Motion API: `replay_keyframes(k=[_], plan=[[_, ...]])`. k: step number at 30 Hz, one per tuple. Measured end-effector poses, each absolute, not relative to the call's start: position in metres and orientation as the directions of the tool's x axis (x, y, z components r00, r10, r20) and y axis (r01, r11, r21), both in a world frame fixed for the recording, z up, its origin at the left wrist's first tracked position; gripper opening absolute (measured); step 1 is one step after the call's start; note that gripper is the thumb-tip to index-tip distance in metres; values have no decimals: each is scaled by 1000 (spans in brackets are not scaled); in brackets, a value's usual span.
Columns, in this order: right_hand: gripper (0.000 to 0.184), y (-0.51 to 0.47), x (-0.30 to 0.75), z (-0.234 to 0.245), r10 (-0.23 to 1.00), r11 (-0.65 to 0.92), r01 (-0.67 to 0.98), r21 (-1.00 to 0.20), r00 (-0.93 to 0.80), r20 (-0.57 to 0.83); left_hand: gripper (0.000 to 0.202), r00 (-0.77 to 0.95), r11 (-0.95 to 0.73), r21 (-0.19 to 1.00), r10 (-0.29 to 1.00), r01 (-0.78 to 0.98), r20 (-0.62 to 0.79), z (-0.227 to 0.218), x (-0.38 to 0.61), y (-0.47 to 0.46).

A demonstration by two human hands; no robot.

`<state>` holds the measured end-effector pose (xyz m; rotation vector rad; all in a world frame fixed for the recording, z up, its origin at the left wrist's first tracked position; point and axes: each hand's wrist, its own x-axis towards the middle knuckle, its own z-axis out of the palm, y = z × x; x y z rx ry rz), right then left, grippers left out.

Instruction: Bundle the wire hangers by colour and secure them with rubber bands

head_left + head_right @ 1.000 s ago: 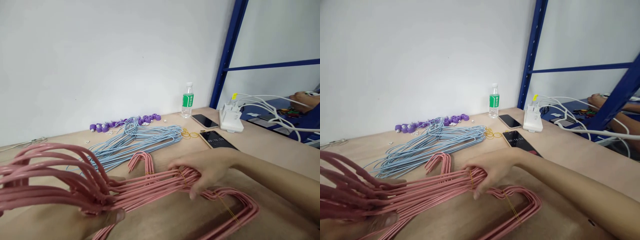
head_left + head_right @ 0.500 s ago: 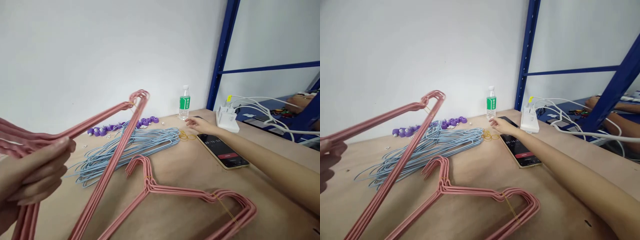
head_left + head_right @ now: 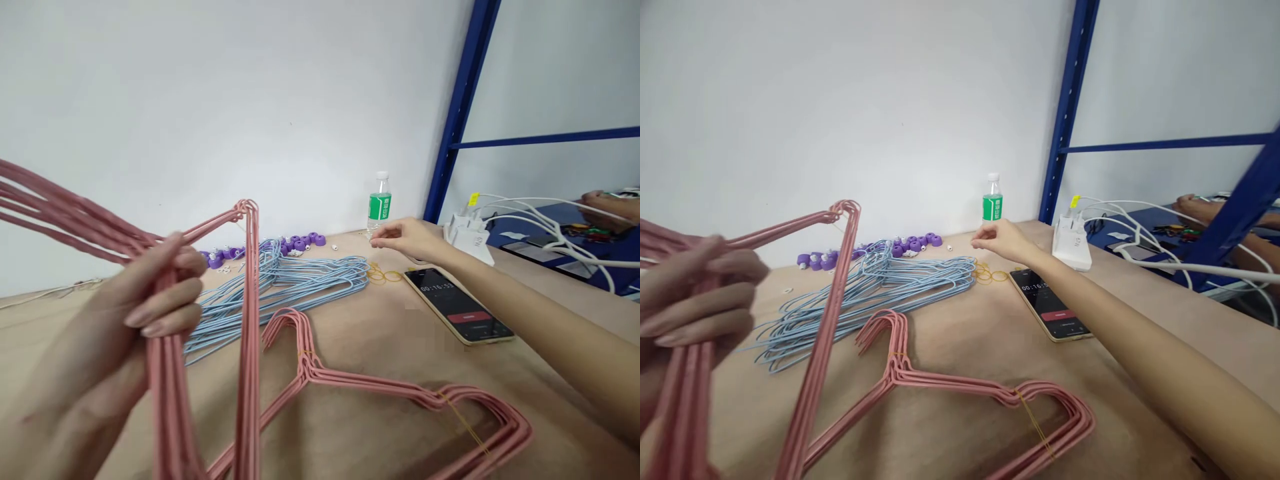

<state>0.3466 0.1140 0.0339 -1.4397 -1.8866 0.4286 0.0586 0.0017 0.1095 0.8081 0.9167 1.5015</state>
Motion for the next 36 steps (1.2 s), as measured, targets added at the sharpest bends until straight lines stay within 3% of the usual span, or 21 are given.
replay_keyframes(k=[5, 8, 11, 14, 18, 20, 23, 25, 28, 30, 32, 36], plan=[[13, 55, 277, 61, 877, 405, 336, -850, -405, 258, 8, 44, -6, 925, 999, -380, 25, 80, 83, -9], [10, 30, 246, 67, 821, 404, 142, -904, -493, 289, 7, 104, -6, 950, 994, -311, 40, 68, 90, -13], [12, 23, 235, 67, 816, 385, 64, -921, -489, 308, 18, 111, 46, 955, 994, -293, -14, 61, 92, -13], [10, 26, 236, 65, 832, 300, 0, -954, -489, 262, 26, 147, 141, 923, 985, -357, -93, 55, 89, -10], [15, 31, 241, 61, 822, 49, -333, -942, -521, 227, 26, 190, 138, 871, 980, -472, -52, 53, 86, -5], [20, 34, 243, 57, 805, 62, -396, -916, -523, 281, 24, 192, 137, 834, 981, -534, -38, 55, 85, -4], [18, 37, 242, 49, 757, 454, -131, -881, -465, 459, 23, 218, 154, 792, 976, -591, -27, 57, 84, -2], [13, 34, 238, 42, 674, 707, 144, -692, -434, 598, 14, 245, 168, 781, 969, -602, -20, 56, 83, -1], [14, 25, 233, 36, 492, 866, 349, -359, -459, 740, 11, 233, 194, 783, 970, -591, -64, 51, 83, 0], [15, 19, 231, 37, 422, 890, 370, -266, -447, 788, 11, 232, 223, 786, 967, -577, -104, 49, 84, 0], [12, 15, 231, 41, 462, 870, 378, -315, -410, 786, 16, 259, 261, 796, 956, -546, -137, 47, 86, -2], [7, 10, 232, 50, 626, 776, 352, -523, -337, 703, 17, 261, 291, 821, 948, -492, -180, 46, 90, -6]])
